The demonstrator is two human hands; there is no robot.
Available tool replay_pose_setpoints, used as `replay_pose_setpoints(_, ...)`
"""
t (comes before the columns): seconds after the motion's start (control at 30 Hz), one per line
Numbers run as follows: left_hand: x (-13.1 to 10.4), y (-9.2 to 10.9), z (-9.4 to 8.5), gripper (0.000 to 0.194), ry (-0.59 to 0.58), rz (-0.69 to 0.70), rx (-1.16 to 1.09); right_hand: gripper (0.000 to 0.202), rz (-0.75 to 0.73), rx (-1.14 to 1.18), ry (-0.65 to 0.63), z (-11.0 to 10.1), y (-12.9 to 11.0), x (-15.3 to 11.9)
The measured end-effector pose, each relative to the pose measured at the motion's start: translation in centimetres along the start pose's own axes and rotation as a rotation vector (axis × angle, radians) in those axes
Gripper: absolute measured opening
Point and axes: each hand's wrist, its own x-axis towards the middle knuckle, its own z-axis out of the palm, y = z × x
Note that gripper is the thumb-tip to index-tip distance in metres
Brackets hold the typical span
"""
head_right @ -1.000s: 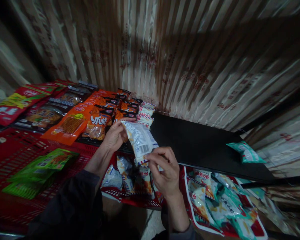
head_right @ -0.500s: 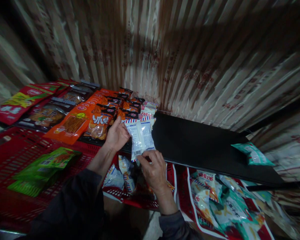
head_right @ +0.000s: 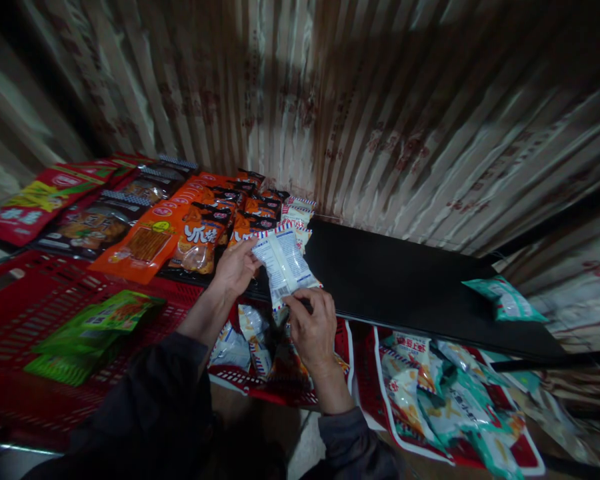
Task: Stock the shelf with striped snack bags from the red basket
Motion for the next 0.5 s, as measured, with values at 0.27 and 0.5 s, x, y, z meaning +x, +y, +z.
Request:
replay_pose_setpoints(0.27,0.1,0.3,0.2,0.017,0.034,0.012,-0.083,0.034,0.827,0.622,0.305,1.1,-0.5,0.3)
replay_pose_setpoints(0.5,0.1,-0.1,0.0,0.018,-0.019,0.014,-0.092,0.038,1.282,1.222,0.305,1.4,-0.5,1.5)
